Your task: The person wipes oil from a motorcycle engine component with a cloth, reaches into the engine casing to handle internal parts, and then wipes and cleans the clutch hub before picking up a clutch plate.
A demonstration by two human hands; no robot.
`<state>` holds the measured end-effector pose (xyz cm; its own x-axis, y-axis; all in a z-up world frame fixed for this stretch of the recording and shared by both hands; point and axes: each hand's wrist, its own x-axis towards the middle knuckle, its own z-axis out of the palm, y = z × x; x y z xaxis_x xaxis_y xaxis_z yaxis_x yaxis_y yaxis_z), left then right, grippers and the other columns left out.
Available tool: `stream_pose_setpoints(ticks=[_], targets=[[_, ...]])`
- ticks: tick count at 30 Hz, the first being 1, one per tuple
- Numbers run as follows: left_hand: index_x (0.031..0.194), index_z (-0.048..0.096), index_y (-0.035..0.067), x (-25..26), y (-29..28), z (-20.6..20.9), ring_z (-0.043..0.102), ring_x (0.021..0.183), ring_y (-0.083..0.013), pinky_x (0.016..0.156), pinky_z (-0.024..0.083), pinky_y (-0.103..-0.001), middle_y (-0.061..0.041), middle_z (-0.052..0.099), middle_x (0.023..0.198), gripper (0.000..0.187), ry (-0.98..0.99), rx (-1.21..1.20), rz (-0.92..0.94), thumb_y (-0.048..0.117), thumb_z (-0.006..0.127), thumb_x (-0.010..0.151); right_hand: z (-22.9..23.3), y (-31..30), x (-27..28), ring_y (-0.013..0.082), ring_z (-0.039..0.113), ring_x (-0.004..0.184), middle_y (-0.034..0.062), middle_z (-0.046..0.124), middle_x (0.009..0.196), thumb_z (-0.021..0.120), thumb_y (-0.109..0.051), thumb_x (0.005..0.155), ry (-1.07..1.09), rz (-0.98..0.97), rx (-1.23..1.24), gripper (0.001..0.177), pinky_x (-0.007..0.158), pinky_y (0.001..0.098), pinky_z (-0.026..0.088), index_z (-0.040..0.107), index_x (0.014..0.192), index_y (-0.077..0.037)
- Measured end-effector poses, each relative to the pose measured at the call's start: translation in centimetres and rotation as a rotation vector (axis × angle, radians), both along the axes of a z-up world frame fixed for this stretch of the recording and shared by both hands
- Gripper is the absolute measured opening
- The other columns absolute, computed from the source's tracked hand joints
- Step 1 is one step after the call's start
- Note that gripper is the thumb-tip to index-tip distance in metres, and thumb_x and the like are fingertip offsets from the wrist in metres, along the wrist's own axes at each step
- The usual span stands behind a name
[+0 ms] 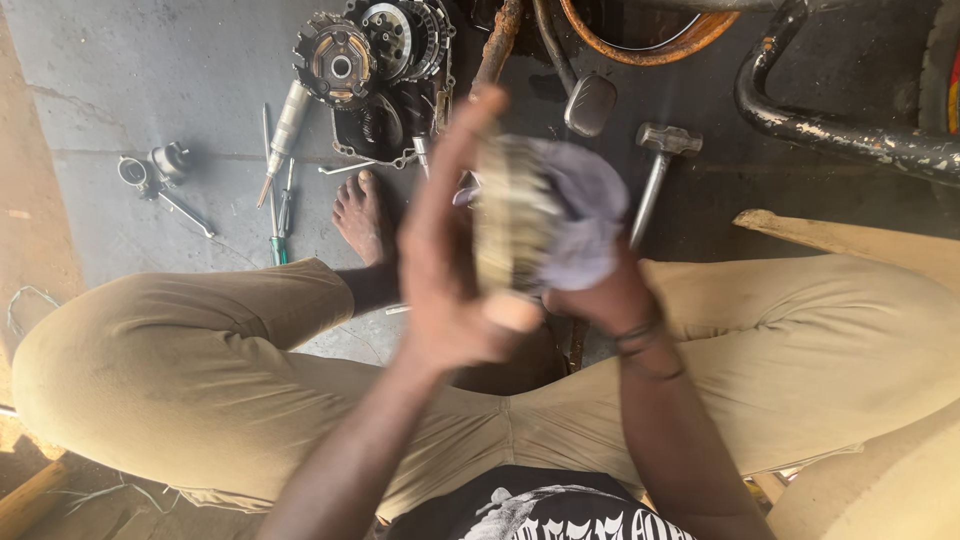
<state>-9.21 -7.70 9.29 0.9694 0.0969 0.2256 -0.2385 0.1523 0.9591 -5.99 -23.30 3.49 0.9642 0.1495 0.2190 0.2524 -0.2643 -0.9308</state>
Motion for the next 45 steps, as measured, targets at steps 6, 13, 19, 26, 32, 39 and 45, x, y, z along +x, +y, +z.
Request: stream_pose_setpoints(ticks=[6, 13, 19, 26, 32, 39, 45], targets=[[0.158, 0.041, 0.006, -0.4, -2.0, -2.8, 0.056, 0.120, -0.0206, 0.101, 0.054, -0.035, -0.016, 0.055, 0.150, 0.102, 0.004, 0.471, 0.282, 0.077, 0.063, 0.088, -0.4, 1.6, -3.8, 0.0277, 0.052, 0.136, 0.0135, 0.055, 0.145, 0.058, -0.042, 0.103, 0.251, 0.288, -0.105, 0.057, 0.117, 0.0435, 0.041, 0.047, 0.146, -0.007], [0.154, 0.044, 0.001, 0.3, -1.8, -3.6, 0.057, 0.115, -0.0234, 0.100, 0.048, -0.039, -0.017, 0.059, 0.137, 0.097, 0.073, 0.509, 0.359, 0.072, 0.064, 0.091, -2.1, 0.9, -4.8, 0.0454, 0.050, 0.133, 0.0340, 0.049, 0.144, 0.062, -0.023, 0.094, 0.081, 0.335, -0.496, 0.066, 0.113, 0.0568, 0.033, 0.041, 0.146, 0.012], [0.155, 0.043, 0.003, 1.3, -0.9, -4.4, 0.057, 0.129, -0.0272, 0.114, 0.046, -0.045, -0.018, 0.058, 0.144, 0.098, 0.144, 0.481, 0.393, 0.075, 0.059, 0.090, -0.6, 1.6, -4.6, 0.0338, 0.069, 0.106, 0.0225, 0.072, 0.106, 0.058, -0.003, 0.089, -0.034, 0.509, -0.813, 0.028, 0.111, 0.0609, 0.038, 0.070, 0.112, 0.003], [0.160, 0.034, 0.007, 2.1, 1.5, -6.0, 0.045, 0.148, -0.0304, 0.126, 0.041, -0.047, -0.019, 0.046, 0.159, 0.093, 0.110, 0.388, 0.485, 0.072, 0.060, 0.099, 5.4, 2.2, -4.5, 0.0296, 0.069, 0.080, 0.0182, 0.068, 0.089, 0.067, -0.009, 0.088, -0.039, 0.679, -0.886, 0.008, 0.077, 0.0469, 0.056, 0.074, 0.088, -0.004], [0.144, 0.056, -0.004, 1.8, 3.3, -5.6, 0.064, 0.104, -0.0258, 0.089, 0.059, -0.046, -0.017, 0.061, 0.117, 0.089, 0.424, -0.408, 0.337, 0.069, 0.061, 0.093, 8.2, 0.4, -2.4, 0.0126, 0.065, 0.077, 0.0094, 0.075, 0.106, 0.076, -0.008, 0.092, 0.381, 0.275, -0.117, 0.021, 0.061, 0.0278, 0.049, 0.074, 0.112, -0.003], [0.136, 0.057, -0.003, 0.7, 1.2, -6.0, 0.063, 0.108, -0.0209, 0.100, 0.055, -0.039, -0.011, 0.063, 0.123, 0.070, 0.451, -0.693, 0.114, 0.055, 0.065, 0.099, 3.0, -0.2, -2.1, 0.0111, 0.057, 0.100, 0.0075, 0.058, 0.112, 0.072, 0.001, 0.097, 0.519, 0.076, 0.307, 0.043, 0.088, 0.0243, 0.052, 0.054, 0.137, 0.003], [0.155, 0.050, 0.001, 0.9, 1.3, -4.2, 0.064, 0.105, -0.0168, 0.094, 0.053, -0.034, -0.008, 0.063, 0.115, 0.084, 0.231, -0.734, -0.159, 0.060, 0.067, 0.097, 5.9, -2.3, -1.4, 0.0098, 0.059, 0.111, 0.0042, 0.059, 0.125, 0.068, 0.005, 0.100, 0.060, 0.004, 0.214, 0.037, 0.098, 0.0226, 0.050, 0.055, 0.134, -0.001]])
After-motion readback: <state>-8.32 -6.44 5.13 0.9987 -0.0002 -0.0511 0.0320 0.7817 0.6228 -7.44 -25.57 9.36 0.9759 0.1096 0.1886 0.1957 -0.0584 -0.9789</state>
